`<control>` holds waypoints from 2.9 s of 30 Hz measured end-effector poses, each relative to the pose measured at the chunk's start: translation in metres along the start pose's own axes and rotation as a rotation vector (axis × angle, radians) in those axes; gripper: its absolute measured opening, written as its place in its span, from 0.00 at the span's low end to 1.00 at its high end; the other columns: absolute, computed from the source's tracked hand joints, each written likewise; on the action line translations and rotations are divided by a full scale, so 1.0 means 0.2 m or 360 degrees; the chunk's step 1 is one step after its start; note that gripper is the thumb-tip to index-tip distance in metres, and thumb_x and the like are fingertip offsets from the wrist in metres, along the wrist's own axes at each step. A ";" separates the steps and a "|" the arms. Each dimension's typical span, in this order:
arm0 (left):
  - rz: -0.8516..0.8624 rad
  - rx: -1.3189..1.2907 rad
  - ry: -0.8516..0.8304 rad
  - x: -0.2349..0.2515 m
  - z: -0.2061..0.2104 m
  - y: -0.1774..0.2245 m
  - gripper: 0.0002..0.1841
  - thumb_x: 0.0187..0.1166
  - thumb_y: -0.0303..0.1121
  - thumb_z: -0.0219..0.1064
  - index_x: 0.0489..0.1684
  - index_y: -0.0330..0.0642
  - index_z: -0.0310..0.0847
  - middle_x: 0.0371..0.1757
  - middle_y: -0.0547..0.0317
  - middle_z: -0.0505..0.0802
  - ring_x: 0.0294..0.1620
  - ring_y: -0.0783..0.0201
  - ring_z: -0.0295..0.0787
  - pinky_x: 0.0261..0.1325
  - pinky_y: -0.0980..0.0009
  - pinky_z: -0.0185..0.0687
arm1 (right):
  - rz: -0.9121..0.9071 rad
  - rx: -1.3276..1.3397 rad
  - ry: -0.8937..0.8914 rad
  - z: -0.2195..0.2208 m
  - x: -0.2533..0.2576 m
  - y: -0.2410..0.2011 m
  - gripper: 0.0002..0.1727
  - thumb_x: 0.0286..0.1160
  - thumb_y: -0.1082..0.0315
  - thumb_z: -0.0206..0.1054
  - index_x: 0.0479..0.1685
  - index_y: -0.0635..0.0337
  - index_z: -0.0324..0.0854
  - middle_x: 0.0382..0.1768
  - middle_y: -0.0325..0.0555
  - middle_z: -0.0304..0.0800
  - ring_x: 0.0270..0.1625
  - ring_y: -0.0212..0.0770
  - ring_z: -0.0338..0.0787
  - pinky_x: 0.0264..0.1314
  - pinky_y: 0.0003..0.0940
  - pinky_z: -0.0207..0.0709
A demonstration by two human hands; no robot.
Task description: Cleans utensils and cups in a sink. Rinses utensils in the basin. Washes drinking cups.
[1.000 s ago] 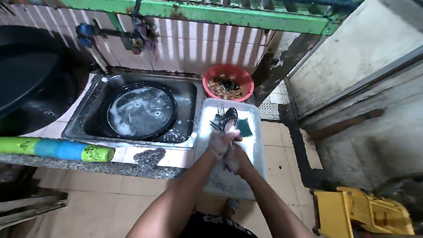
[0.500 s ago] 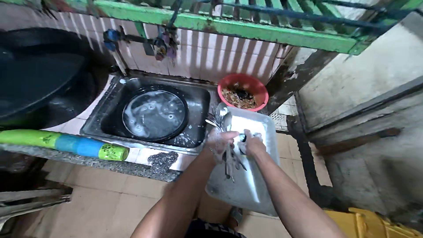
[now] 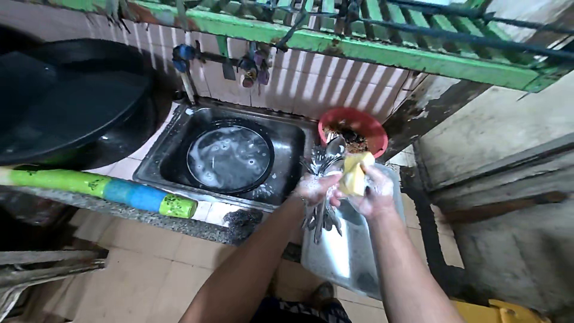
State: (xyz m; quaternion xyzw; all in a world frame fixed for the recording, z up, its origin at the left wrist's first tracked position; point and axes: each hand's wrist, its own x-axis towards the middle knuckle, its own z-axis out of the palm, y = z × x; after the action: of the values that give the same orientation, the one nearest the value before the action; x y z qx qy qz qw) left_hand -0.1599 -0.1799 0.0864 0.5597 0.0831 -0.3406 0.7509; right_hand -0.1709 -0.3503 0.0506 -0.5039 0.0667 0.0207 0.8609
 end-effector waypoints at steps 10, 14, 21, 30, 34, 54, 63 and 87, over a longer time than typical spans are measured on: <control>0.0010 0.0406 0.0226 0.12 -0.11 0.05 0.24 0.87 0.41 0.66 0.72 0.32 0.71 0.42 0.45 0.90 0.26 0.60 0.90 0.33 0.64 0.91 | -0.0012 -0.0065 0.0386 0.16 0.22 0.08 0.07 0.85 0.70 0.58 0.52 0.60 0.78 0.34 0.40 0.88 0.36 0.33 0.89 0.39 0.33 0.87; 0.0025 0.0399 0.0537 0.12 -0.16 0.04 0.22 0.82 0.40 0.70 0.64 0.31 0.77 0.38 0.48 0.92 0.27 0.61 0.90 0.34 0.64 0.89 | 0.0014 -0.0062 0.0295 0.28 0.27 0.12 0.12 0.90 0.61 0.57 0.59 0.56 0.78 0.40 0.39 0.88 0.41 0.32 0.88 0.45 0.33 0.87; 0.0126 0.0128 0.0681 0.09 -0.31 0.04 0.16 0.75 0.31 0.76 0.53 0.30 0.81 0.27 0.53 0.90 0.22 0.65 0.85 0.29 0.69 0.84 | 0.0098 -0.0035 0.0207 0.41 0.35 0.21 0.12 0.88 0.56 0.60 0.54 0.54 0.79 0.33 0.35 0.86 0.34 0.29 0.86 0.37 0.30 0.85; 0.0063 -0.0128 -0.0058 -0.03 -0.64 0.16 0.14 0.88 0.31 0.60 0.69 0.45 0.77 0.33 0.61 0.88 0.29 0.70 0.85 0.35 0.75 0.83 | 0.0062 -0.0055 -0.0016 0.56 0.35 0.28 0.18 0.90 0.52 0.54 0.52 0.57 0.81 0.32 0.41 0.91 0.32 0.35 0.90 0.35 0.36 0.89; 0.0079 -0.0115 -0.0225 -0.05 -0.77 0.20 0.24 0.86 0.26 0.58 0.81 0.53 0.67 0.35 0.62 0.86 0.27 0.72 0.82 0.31 0.78 0.81 | 0.0029 0.0348 0.0120 0.74 0.39 0.42 0.27 0.93 0.40 0.39 0.44 0.47 0.78 0.28 0.34 0.87 0.29 0.29 0.88 0.31 0.29 0.87; -0.0153 0.0885 0.0376 -0.04 -0.99 0.22 0.23 0.76 0.43 0.77 0.57 0.32 0.81 0.38 0.50 0.91 0.31 0.61 0.85 0.41 0.62 0.84 | 0.0102 -0.0428 0.1052 1.03 0.36 0.57 0.23 0.82 0.52 0.69 0.66 0.58 0.79 0.44 0.47 0.88 0.41 0.38 0.89 0.45 0.42 0.86; -0.0166 0.0900 0.0351 -0.10 -1.11 0.19 0.23 0.93 0.46 0.55 0.60 0.30 0.78 0.37 0.49 0.92 0.27 0.62 0.89 0.36 0.64 0.88 | 0.0435 -0.0503 0.0856 1.08 0.29 0.65 0.19 0.81 0.58 0.70 0.62 0.61 0.80 0.37 0.49 0.90 0.33 0.42 0.90 0.35 0.43 0.87; -0.0180 0.0183 0.0168 -0.05 -1.41 0.25 0.13 0.93 0.39 0.56 0.51 0.36 0.79 0.24 0.63 0.82 0.15 0.74 0.72 0.19 0.80 0.69 | 0.0176 -0.0475 0.0752 1.17 0.71 0.91 0.24 0.83 0.51 0.68 0.64 0.62 0.79 0.43 0.48 0.89 0.42 0.39 0.89 0.47 0.43 0.87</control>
State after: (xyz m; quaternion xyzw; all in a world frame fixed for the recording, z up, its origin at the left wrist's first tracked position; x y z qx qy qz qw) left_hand -0.0647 0.0832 0.0288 0.6136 0.1344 -0.3567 0.6915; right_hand -0.0271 -0.0622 -0.0127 -0.6115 0.2891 -0.0406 0.7354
